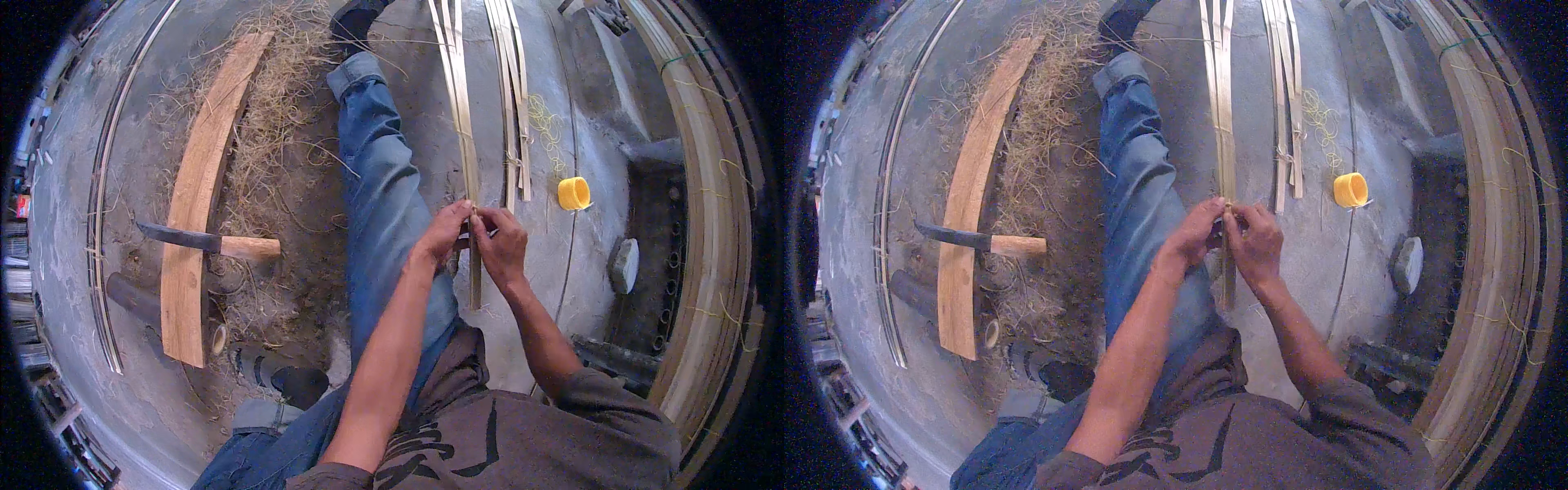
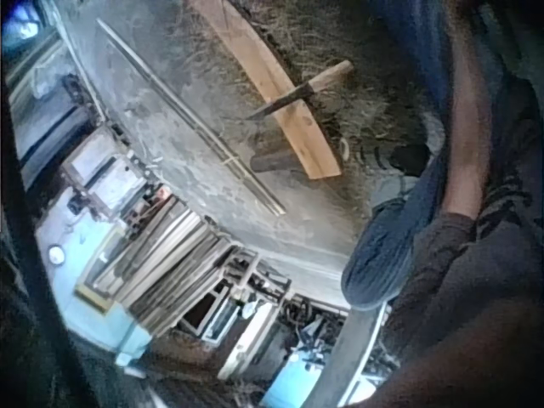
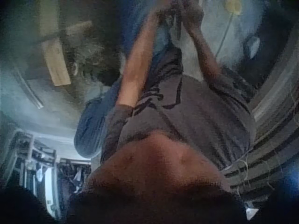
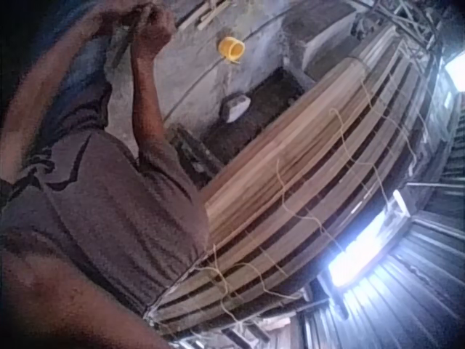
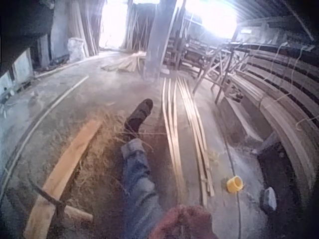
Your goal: The person sits on the floor and uses a curved blade to shave thin strips from a wooden plank, producing long flexible slivers. The person then ties the slivers together with string.
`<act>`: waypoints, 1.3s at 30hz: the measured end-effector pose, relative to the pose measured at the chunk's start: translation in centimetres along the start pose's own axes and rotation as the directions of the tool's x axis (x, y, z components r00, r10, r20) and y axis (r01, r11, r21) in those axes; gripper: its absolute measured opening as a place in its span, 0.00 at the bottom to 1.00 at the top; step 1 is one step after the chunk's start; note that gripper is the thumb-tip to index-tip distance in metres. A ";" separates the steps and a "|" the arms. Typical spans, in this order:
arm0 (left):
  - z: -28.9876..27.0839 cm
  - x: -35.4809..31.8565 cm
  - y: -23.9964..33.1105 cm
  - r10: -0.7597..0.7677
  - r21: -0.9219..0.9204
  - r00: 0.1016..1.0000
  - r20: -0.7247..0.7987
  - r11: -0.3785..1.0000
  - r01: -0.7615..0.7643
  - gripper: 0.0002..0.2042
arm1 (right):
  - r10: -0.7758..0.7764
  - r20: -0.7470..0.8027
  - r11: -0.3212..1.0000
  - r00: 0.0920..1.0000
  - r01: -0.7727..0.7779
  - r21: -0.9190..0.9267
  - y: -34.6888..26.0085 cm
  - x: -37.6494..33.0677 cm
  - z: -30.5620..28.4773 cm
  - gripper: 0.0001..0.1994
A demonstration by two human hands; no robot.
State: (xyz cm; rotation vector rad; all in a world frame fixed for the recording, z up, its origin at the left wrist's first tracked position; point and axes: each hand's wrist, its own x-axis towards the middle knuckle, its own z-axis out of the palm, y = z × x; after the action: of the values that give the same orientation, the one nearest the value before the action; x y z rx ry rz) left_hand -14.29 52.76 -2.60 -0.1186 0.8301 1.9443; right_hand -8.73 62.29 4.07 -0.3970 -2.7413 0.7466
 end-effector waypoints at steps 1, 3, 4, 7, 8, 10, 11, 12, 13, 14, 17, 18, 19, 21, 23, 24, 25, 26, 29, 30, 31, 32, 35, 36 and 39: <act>-0.2 0.0 -0.2 0.021 -0.012 1.000 0.013 1.000 -0.021 0.15 | 0.009 0.034 0.999 0.999 -0.011 0.040 -1.0 -0.4 -0.7 0.06; -0.6 0.1 -0.5 0.039 -0.015 0.999 0.030 0.999 -0.039 0.15 | 0.021 0.070 0.998 0.997 -0.024 0.050 -1.2 -0.6 -0.9 0.06; -0.6 0.2 -0.6 0.035 -0.006 0.999 0.033 0.999 -0.035 0.15 | 0.024 0.072 0.999 0.997 -0.026 0.021 -0.7 -0.8 -0.8 0.06; 0.1 -0.1 -0.3 0.006 0.035 1.000 0.007 0.999 -0.006 0.15 | 0.060 0.022 0.998 0.998 -0.060 0.003 0.0 -0.5 -0.1 0.06; 0.5 -0.3 -0.1 -0.007 0.051 1.000 -0.008 0.999 0.007 0.15 | 0.076 -0.004 0.997 0.997 -0.076 0.008 0.1 -0.4 0.0 0.06; 0.5 -0.5 0.1 -0.001 0.027 1.000 -0.005 1.000 0.001 0.16 | 0.045 -0.007 0.998 0.999 -0.045 0.038 -0.3 -0.1 -0.2 0.06; 0.6 -0.5 0.1 0.001 0.015 1.000 -0.002 1.000 -0.001 0.17 | 0.031 -0.009 0.998 0.999 -0.031 0.051 -0.5 -0.1 -0.4 0.06; 0.1 -0.3 -0.1 0.023 0.018 1.000 0.010 1.000 -0.023 0.17 | 0.008 0.008 1.000 1.000 -0.009 0.020 -0.8 -0.3 -0.8 0.06; -0.3 0.0 -0.3 0.045 0.020 0.999 0.023 0.999 -0.045 0.18 | -0.013 0.026 1.000 1.000 0.014 -0.011 -1.1 -0.8 -1.3 0.06; -0.8 0.3 -0.5 0.066 0.021 0.997 0.036 0.998 -0.067 0.18 | -0.035 0.045 0.998 0.998 0.037 -0.042 -1.3 -1.0 -1.5 0.07; 0.0 0.1 -0.5 0.012 0.033 1.000 0.005 0.999 -0.012 0.19 | -0.001 0.080 1.000 0.997 0.002 -0.020 -0.2 -1.5 -1.7 0.08; 0.0 0.3 -0.6 0.015 0.026 1.000 0.009 1.000 -0.016 0.19 | -0.014 0.082 0.999 0.997 0.017 -0.032 -0.2 -1.4 -1.6 0.08; -0.2 0.5 -0.8 0.019 0.020 1.000 0.013 1.000 -0.020 0.19 | -0.028 0.083 0.999 0.996 0.032 -0.044 -0.2 -1.3 -1.5 0.08; -0.4 0.8 -1.1 0.033 0.006 0.999 0.024 0.999 -0.033 0.18 | -0.044 0.093 0.998 0.995 0.049 -0.048 -0.3 -1.2 -1.4 0.08; -0.6 1.1 -1.4 0.052 -0.011 0.998 0.040 0.999 -0.052 0.17 | -0.050 0.107 0.998 0.993 0.054 -0.034 -0.4 -1.1 -1.3 0.08; -0.6 1.1 -1.4 0.047 -0.007 0.998 0.030 0.999 -0.047 0.17 | -0.015 0.106 1.000 0.994 0.016 -0.002 -0.4 -1.1 -1.2 0.08; -0.6 1.0 -1.4 0.042 -0.002 0.999 0.020 0.999 -0.042 0.16 | 0.019 0.106 0.999 0.994 -0.023 0.029 -0.4 -1.1 -1.1 0.07; -0.6 1.0 -1.4 0.037 0.002 0.999 0.010 0.999 -0.037 0.16 | 0.054 0.107 0.996 0.993 -0.061 0.061 -0.4 -1.1 -1.0 0.07; 0.1 0.3 -0.6 0.005 0.043 1.000 -0.017 0.999 -0.005 0.15 | 0.072 0.076 0.996 0.994 -0.075 0.038 0.0 -1.0 -0.5 0.07; -0.2 0.4 -0.7 0.021 0.043 1.000 -0.009 0.999 -0.021 0.14 | 0.053 0.080 0.998 0.995 -0.055 0.023 -0.3 -0.8 -0.4 0.07; -0.5 0.5 -0.9 0.037 0.043 0.999 -0.002 0.998 -0.037 0.14 | 0.034 0.083 0.999 0.996 -0.035 0.009 -0.6 -0.6 -0.4 0.07; -0.8 0.6 -1.0 0.053 0.043 0.999 0.006 0.998 -0.054 0.14 | 0.014 0.087 1.000 0.996 -0.014 -0.006 -0.8 -0.5 -0.4 0.07; 0.1 0.3 -0.7 0.053 0.002 0.999 0.011 0.999 -0.053 0.13 | 0.000 0.044 0.999 0.999 0.002 -0.037 -0.2 -0.6 -0.4 0.07; 0.0 0.3 -0.8 0.064 0.020 0.998 0.004 0.998 -0.064 0.12 | 0.003 0.054 0.999 0.999 -0.001 -0.036 -0.1 -0.6 -0.3 0.07; 0.1 0.3 -0.7 0.068 0.064 0.997 -0.019 0.996 -0.067 0.13 | -0.004 0.078 0.999 0.997 0.007 -0.040 0.1 -0.4 -0.1 0.07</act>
State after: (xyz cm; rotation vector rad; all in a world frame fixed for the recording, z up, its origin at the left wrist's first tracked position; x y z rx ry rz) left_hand -13.83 53.29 -2.99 -0.0743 0.9198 1.9808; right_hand -8.33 62.30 4.06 -0.3767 -2.8329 0.7210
